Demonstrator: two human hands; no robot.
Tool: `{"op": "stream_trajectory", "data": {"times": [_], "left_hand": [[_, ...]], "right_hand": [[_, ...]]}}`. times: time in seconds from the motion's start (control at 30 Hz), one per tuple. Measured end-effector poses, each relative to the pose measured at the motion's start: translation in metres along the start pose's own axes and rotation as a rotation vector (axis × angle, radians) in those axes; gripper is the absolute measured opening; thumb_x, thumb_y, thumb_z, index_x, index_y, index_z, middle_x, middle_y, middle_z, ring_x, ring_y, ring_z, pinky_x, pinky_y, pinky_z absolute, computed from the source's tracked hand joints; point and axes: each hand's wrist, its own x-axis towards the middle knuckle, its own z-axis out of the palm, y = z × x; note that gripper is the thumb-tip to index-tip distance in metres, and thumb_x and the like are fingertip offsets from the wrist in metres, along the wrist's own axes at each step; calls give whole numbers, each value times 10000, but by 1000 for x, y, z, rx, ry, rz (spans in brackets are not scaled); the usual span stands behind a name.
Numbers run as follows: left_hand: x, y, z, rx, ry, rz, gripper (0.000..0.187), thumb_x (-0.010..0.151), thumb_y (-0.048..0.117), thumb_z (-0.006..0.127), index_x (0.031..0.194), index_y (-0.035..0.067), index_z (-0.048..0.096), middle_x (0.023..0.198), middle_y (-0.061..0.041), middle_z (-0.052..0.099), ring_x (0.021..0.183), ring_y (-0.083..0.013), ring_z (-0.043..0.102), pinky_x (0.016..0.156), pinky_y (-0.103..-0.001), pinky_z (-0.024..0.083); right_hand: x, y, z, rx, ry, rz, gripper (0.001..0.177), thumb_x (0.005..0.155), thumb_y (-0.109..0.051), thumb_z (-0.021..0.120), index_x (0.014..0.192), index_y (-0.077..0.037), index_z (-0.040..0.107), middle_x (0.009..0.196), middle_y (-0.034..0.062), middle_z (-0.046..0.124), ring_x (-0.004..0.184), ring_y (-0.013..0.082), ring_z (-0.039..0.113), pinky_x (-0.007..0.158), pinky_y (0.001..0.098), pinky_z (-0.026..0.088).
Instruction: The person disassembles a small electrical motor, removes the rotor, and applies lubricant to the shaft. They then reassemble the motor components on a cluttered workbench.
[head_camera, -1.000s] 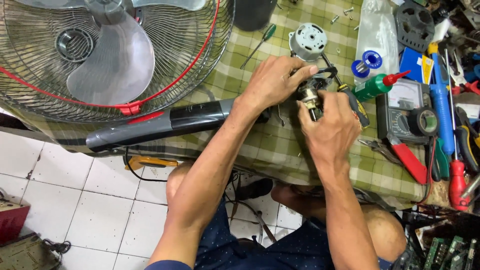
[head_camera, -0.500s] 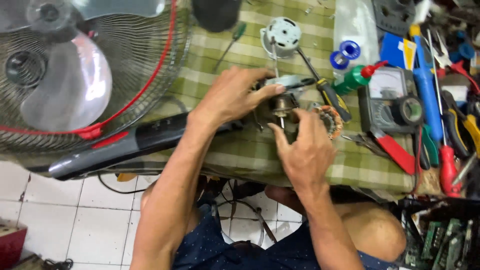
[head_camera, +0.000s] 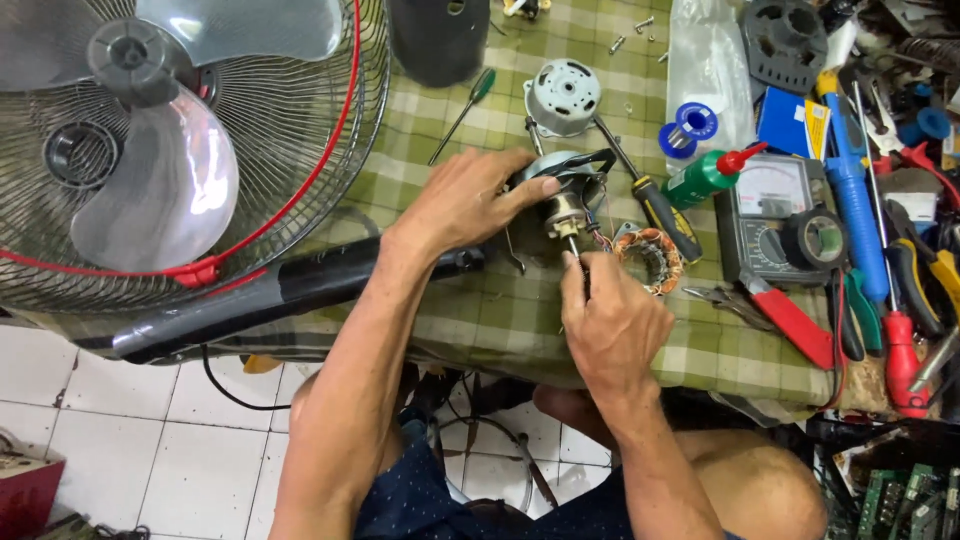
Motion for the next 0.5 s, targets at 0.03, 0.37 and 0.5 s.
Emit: {"op": "stream_trajectory", "data": {"times": [0.03, 0.37, 0.5], "left_hand": [[0, -1, 0, -1, 3, 0, 501, 1011, 481, 559, 1244, 62, 706, 987, -219, 770, 922, -416, 751, 959, -615, 503], [12, -26, 15, -58, 27, 35, 530, 1046, 495, 452, 1161, 49, 715, 672, -160, 686, 608, -317, 694, 831, -549, 557], [16, -28, 17, -65, 18, 14, 544, 1066, 484, 400, 1067, 48, 724, 591, -79, 649, 468, -214, 587, 740, -454, 569]], "right_hand": [[2, 0, -1, 0, 0, -3, 228, 1110, -222, 632, 943, -82, 699, 513, -21, 531, 384, 126, 471, 432, 226, 391], [14, 4, 8, -120, 53, -64, 368, 1139, -290, 630, 806, -134, 625, 497, -21, 515, 385, 138, 505, 440, 268, 386], [16, -1, -2, -110, 80, -112, 199, 1119, -203, 680, 958, -88, 698, 585, -10, 580, 432, 115, 514, 454, 224, 392]]}}
